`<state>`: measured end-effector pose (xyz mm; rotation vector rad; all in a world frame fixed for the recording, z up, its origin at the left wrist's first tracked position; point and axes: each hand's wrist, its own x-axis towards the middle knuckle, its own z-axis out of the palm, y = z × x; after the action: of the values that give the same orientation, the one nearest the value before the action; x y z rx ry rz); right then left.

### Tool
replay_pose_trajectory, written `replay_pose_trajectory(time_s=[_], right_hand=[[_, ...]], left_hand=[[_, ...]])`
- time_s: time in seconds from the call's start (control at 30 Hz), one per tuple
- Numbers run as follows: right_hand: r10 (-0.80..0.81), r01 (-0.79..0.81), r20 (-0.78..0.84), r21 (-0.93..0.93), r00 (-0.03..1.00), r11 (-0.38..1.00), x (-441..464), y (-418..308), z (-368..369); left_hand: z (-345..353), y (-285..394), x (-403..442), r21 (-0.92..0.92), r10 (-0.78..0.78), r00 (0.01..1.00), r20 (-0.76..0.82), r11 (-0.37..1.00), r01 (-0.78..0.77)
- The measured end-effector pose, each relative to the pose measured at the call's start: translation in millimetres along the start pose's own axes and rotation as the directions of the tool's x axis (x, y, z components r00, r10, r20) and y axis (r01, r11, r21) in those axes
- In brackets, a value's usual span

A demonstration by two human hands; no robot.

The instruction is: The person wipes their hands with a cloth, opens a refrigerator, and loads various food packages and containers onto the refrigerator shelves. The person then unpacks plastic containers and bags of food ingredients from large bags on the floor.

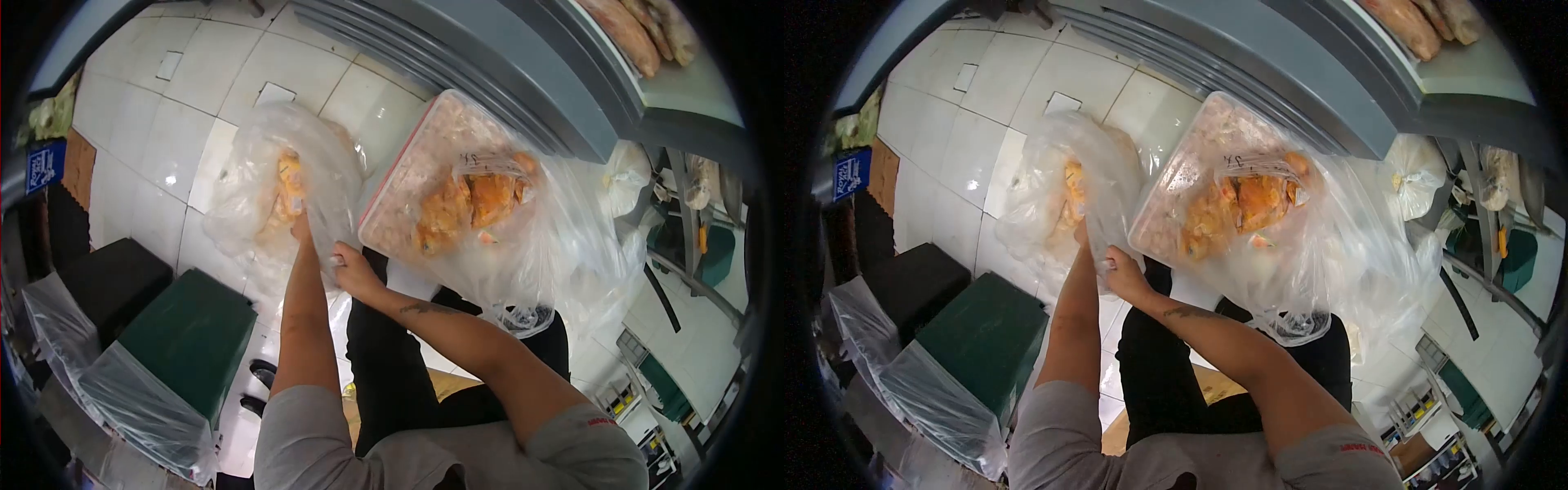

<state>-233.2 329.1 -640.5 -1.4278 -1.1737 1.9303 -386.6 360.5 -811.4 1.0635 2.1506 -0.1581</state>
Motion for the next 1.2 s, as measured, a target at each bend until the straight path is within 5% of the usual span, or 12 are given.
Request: replay_pose_trajectory(time_s=[0.07, 0.1, 0.2, 0.23, 0.33, 0.43, 0.57, 0.77, 0.87, 0.97, 1.0, 1.2], right_hand=[[-0.038, 0.04, -0.067, 0.019, 0.997, 0.999, -3, -40, 9], [0.094, -0.088, -0.097, 0.062, 0.991, 0.994, -3, -53, 10], [0.173, -0.163, 0.026, 0.492, 0.985, 0.855, -11, -92, 11], [0.087, -0.102, 0.053, 0.549, 0.995, 0.829, -15, -99, 15], [0.106, -0.163, 0.153, 0.428, 0.983, 0.889, -28, -159, 19], [-0.033, -0.047, 0.221, 0.346, 0.975, 0.937, -47, -203, 26], [-0.166, 0.107, 0.322, 0.192, 0.932, 0.976, -84, -287, 10], [-0.362, 0.36, 0.263, 0.056, 0.895, 0.931, -164, -373, -62], [-0.395, 0.399, 0.267, 0.04, 0.879, 0.916, -228, -436, -93], [-0.439, 0.422, 0.148, 0.132, 0.886, 0.897, -288, -475, -123], [-0.47, 0.455, 0.086, 0.149, 0.878, 0.878, -308, -482, -134], [-0.5, 0.593, -0.355, 0.237, 0.79, 0.77, -411, -487, -164]], left_hand=[[-19, -5, -2, 0.034, 0.055, 0.998, 0.002, 0.998, -0.055], [-36, -6, -7, 0.052, 0.079, 0.997, 0.006, 0.996, -0.079], [-68, -15, -14, -0.036, 0.159, 0.985, 0.062, 0.987, -0.156], [-76, -18, -15, -0.092, 0.187, 0.979, 0.087, 0.98, -0.179], [-106, -18, -48, -0.269, 0.198, 0.968, 0.157, 0.951, -0.151], [-142, -8, -100, -0.495, 0.142, 0.971, 0.194, 0.868, -0.028], [-217, 25, -174, -0.785, 0.029, 0.979, 0.204, 0.602, 0.145], [-356, 109, -294, -0.971, -0.068, 0.986, 0.15, 0.18, 0.16], [-402, 146, -345, -0.957, -0.022, 0.994, 0.106, 0.268, 0.108], [-435, 174, -386, -0.966, 0.171, 0.982, 0.08, 0.257, 0.034], [-453, 204, -416, -0.967, 0.327, 0.941, 0.09, 0.254, 0.004], [-489, 298, -477, -0.931, 0.625, 0.758, 0.189, 0.358, -0.064]])
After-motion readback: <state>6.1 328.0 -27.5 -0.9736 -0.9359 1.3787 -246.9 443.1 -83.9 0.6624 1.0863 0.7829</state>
